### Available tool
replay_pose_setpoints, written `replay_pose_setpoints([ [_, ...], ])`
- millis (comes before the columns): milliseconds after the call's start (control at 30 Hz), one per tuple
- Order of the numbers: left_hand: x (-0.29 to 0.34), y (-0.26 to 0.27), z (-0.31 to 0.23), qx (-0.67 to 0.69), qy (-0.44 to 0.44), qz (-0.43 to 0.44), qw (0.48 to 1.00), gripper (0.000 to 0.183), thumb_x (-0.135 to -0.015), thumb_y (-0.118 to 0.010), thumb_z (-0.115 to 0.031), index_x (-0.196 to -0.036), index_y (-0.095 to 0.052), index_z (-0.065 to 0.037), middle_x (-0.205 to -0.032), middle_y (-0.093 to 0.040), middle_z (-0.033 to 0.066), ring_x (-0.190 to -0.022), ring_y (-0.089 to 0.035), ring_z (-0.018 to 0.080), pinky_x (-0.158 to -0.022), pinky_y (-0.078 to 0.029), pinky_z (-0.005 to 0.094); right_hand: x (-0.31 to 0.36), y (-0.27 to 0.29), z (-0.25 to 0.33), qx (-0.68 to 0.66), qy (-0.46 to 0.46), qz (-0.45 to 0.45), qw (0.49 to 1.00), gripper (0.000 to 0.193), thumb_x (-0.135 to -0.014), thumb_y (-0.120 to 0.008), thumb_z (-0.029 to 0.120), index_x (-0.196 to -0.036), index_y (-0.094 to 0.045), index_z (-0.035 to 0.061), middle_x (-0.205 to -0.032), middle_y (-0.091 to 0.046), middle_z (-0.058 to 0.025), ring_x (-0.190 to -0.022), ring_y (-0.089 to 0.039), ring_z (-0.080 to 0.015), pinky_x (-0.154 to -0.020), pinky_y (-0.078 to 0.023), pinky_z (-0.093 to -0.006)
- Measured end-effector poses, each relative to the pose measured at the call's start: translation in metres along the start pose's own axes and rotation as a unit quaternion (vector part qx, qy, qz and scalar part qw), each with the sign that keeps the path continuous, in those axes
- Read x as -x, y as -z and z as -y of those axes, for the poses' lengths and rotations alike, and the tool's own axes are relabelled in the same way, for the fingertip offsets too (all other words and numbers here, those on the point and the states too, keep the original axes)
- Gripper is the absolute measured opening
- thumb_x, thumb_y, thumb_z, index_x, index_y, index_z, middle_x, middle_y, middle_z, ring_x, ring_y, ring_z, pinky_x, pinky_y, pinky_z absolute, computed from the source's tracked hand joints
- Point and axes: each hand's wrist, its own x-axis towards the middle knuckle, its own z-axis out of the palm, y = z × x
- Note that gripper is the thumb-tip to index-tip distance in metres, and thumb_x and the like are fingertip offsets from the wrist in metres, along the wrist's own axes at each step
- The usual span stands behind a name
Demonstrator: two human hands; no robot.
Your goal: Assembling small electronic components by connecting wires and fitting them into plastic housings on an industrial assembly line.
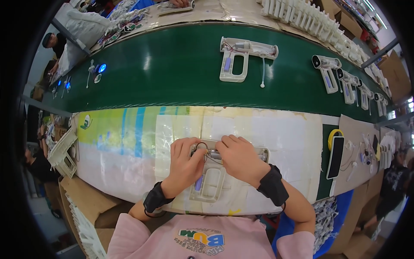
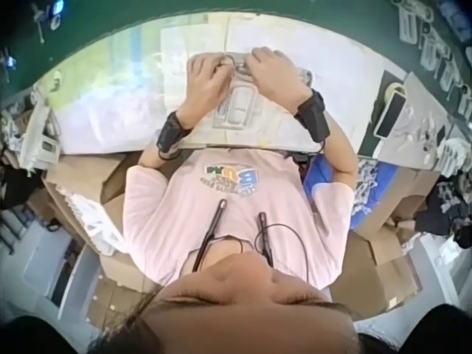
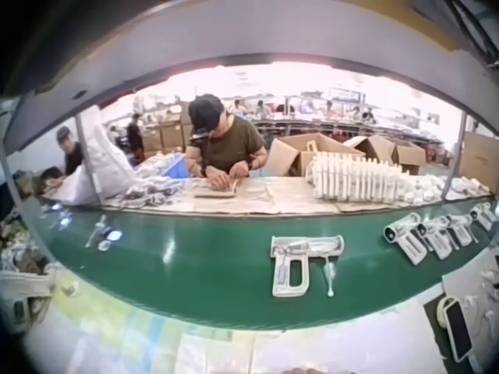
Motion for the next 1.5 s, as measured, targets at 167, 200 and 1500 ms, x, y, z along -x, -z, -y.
replay_pose_setpoints([
  [167, 0.0, -0.003, 0.001, -0.035, 0.006, 0.026, 0.999, 0.029, -0.064, -0.069, 0.0, -0.092, -0.063, -0.007, -0.118, -0.056, 0.0114, -0.11, -0.052, 0.034, -0.093, -0.038, 0.0476, 0.011, 0.0, 0.002, -0.012, -0.045, 0.001, 0.999, 0.036, -0.067, -0.067, 0.0, -0.101, -0.057, 0.0031, -0.093, -0.055, -0.0124, -0.09, -0.056, -0.0311, -0.079, -0.048, -0.0408],
  [200, -0.001, -0.002, 0.0, -0.041, 0.007, 0.026, 0.999, 0.026, -0.066, -0.069, -0.002, -0.091, -0.062, -0.007, -0.117, -0.056, 0.0109, -0.11, -0.052, 0.0322, -0.095, -0.038, 0.0481, 0.012, -0.001, 0.006, -0.011, -0.044, 0.0, 0.999, 0.036, -0.067, -0.067, 0.0, -0.101, -0.057, 0.0031, -0.093, -0.055, -0.0124, -0.09, -0.056, -0.0311, -0.079, -0.048, -0.0408],
  [1500, -0.036, 0.01, 0.017, 0.052, -0.136, 0.165, 0.975, 0.03, -0.068, -0.073, -0.011, -0.095, -0.061, -0.005, -0.127, -0.055, 0.0127, -0.122, -0.05, 0.0319, -0.102, -0.041, 0.0462, 0.038, 0.002, 0.015, -0.079, -0.136, -0.055, 0.986, 0.04, -0.068, -0.077, 0.009, -0.105, -0.062, 0.0047, -0.103, -0.06, -0.01, -0.096, -0.056, -0.0292, -0.085, -0.044, -0.0386],
])
